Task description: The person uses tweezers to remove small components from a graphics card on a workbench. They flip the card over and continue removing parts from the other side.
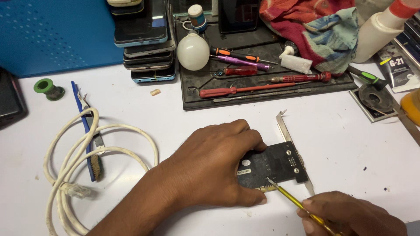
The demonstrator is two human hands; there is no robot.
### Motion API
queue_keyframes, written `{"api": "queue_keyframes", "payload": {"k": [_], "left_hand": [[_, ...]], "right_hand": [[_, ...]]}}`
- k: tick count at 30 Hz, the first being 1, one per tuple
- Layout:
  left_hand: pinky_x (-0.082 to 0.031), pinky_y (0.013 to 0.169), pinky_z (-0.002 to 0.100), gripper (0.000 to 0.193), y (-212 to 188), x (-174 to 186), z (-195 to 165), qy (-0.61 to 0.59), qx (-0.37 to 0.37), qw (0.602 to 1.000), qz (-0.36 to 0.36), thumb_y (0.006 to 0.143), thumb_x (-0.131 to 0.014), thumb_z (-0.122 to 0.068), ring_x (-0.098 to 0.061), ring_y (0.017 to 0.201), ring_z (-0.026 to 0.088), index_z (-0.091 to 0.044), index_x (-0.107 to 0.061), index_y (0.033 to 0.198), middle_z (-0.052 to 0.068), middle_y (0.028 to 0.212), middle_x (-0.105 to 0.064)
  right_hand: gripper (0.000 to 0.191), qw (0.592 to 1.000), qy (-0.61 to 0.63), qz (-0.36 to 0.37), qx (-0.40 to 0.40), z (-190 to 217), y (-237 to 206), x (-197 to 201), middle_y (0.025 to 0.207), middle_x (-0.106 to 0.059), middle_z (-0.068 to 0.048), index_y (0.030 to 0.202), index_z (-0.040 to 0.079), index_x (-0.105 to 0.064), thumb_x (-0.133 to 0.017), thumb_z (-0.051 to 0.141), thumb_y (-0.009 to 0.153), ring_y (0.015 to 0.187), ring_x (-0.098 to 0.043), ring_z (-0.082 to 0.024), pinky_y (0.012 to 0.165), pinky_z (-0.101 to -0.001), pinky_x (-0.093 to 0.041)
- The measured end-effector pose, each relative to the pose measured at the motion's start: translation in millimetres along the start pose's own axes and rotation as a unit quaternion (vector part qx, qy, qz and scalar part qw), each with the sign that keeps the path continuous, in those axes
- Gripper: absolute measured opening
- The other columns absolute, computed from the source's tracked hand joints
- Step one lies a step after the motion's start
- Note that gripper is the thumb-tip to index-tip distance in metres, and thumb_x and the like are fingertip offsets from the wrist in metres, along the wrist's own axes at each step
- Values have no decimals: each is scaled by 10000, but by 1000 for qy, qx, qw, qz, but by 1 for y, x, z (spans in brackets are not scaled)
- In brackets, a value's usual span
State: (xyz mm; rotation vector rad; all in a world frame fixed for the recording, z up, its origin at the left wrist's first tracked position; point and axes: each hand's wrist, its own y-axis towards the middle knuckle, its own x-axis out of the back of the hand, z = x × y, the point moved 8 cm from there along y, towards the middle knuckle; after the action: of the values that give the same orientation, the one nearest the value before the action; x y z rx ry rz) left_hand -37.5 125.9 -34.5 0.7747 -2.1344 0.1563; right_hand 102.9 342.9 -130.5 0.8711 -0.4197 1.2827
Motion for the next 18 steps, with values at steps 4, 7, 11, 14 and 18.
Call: {"api": "queue_keyframes", "payload": {"k": [4,7,11,14,18], "left_hand": [[-516,778,428,556,0,-1,-2,-5,-7,1000,-6,626,-851,-388,-662,916,307,-62,-694,1048,98,957,-646],[-517,788,428,548,0,-3,-1,-14,0,1000,4,637,-843,-373,-663,927,311,-52,-685,1053,103,972,-652],[-516,784,429,562,1,-3,1,-19,5,1000,7,625,-847,-371,-662,930,316,-47,-680,1054,107,987,-658],[-515,792,430,565,1,-3,0,-16,0,1000,3,628,-849,-375,-663,935,316,-47,-680,1056,109,991,-660],[-513,788,430,582,2,-5,1,-14,6,1000,15,614,-846,-379,-664,931,314,-42,-676,1056,115,978,-660]], "right_hand": [[288,996,-85,14,-7,-3,-3,-3,844,-777,48,950,240,-743,-906,316,725,801,-770,-98,751,-300,-613],[300,986,-154,-3,62,13,-5,-7,841,-781,32,932,218,-719,-881,344,713,817,-779,-144,781,-339,-624],[212,978,-196,33,67,10,-8,-20,835,-776,48,863,271,-749,-885,378,740,792,-767,-134,765,-340,-614],[214,991,-89,-1,-103,-23,-12,-7,812,-771,-14,885,182,-740,-888,248,745,682,-709,-149,638,-330,-568],[137,995,72,24,-57,-8,-4,-2,852,-782,-20,997,139,-734,-773,213,888,831,-792,-118,764,-307,-628]]}}
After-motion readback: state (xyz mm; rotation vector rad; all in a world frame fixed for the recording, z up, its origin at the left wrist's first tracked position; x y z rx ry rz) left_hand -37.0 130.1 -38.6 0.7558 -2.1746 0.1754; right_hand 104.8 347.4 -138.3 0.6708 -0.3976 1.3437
